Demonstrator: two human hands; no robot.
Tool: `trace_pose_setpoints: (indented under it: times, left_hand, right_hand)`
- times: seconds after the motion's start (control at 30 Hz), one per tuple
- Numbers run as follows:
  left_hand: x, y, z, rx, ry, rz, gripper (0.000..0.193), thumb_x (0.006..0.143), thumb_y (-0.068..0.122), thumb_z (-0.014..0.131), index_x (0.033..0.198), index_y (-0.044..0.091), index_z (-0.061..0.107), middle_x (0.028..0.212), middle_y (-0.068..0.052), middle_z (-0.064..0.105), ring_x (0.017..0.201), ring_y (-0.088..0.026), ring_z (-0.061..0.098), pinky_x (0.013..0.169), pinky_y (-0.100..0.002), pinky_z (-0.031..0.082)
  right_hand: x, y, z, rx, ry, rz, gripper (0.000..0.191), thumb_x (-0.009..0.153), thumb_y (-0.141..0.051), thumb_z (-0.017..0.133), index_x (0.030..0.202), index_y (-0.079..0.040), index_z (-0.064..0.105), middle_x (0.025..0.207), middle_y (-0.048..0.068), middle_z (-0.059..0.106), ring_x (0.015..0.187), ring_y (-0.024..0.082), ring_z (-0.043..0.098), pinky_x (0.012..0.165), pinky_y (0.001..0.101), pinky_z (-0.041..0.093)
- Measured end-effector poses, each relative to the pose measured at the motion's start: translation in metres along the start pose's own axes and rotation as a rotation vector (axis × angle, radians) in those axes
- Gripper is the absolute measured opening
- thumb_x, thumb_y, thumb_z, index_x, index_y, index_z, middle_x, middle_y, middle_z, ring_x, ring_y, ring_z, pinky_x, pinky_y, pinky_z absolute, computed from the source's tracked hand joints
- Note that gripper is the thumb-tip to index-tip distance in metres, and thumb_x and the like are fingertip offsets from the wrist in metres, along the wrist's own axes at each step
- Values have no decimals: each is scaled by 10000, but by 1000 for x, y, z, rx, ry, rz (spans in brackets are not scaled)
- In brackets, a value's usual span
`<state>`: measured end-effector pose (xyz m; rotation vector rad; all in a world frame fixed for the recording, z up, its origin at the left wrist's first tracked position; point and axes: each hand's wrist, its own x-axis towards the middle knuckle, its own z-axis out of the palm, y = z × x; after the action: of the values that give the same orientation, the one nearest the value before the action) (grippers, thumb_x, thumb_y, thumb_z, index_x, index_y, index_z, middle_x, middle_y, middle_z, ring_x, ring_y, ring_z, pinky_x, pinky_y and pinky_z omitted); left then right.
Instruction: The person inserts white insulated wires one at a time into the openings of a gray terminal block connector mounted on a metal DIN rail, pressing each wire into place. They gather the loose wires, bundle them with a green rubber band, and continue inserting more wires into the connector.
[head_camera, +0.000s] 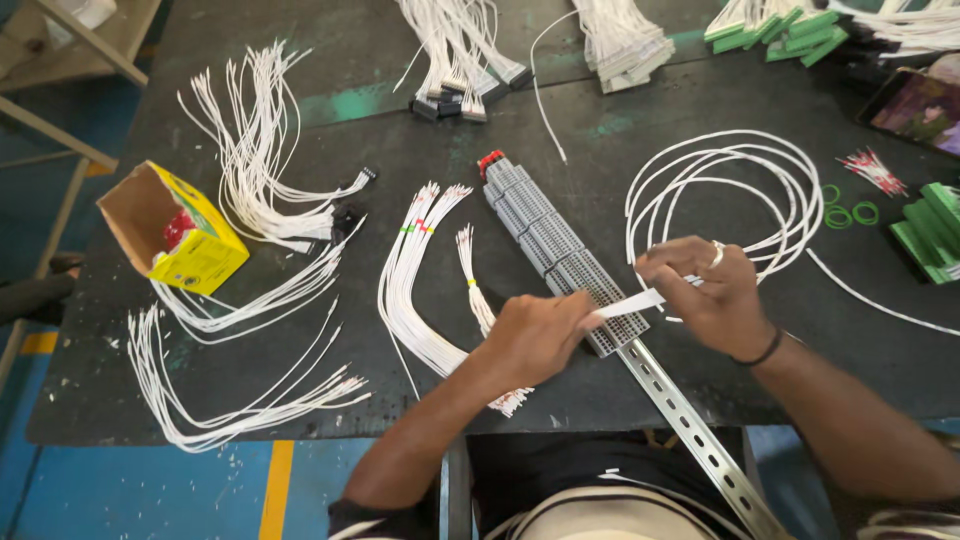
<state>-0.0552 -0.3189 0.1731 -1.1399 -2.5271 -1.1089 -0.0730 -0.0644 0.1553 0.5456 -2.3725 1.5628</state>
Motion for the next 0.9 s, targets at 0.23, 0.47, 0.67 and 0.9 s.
trace_pose_setpoints:
  times: [0.23,0.47,0.67,0.9]
  left_hand:
    - [-29,-8,-11,57,2,76,163,1038,225,575,968,78,582,733,-119,614,669,-349,637,570,-459,475]
    - [-39,-6,-21,2,75,-9,161,1046,199,590,964,60,598,786,-127,621,711,-361,644,605,-444,491]
    - [-22,21,-41,182,164,102,143,1024,209,648,1096,86,643,808,-80,653,696,-286,672,591,-401,500]
    - [11,90,-22,45,273,256,382,1068,245,657,1359,26,544,846,-58,668,726,-220,695,637,-343,529]
  right_hand:
    - [-23,16,-5,-29,104,-66,88,972,-60,658,993,-39,741,921,31,769,736,52,675,655,224,521]
    - [-13,25,-20,95,106,87,87,1017,-87,699,1064,-26,741,1069,69,719,875,83,622,746,249,495]
    - [-3,-52,-40,-152,-30,-129,185,980,-117,648,1146,-43,685,1087,85,715,1115,221,651,948,377,504]
    - [-37,-99,-12,241,-648,73,224,1011,-201,580,1149,-36,643,930,52,746,829,155,721,751,335,576]
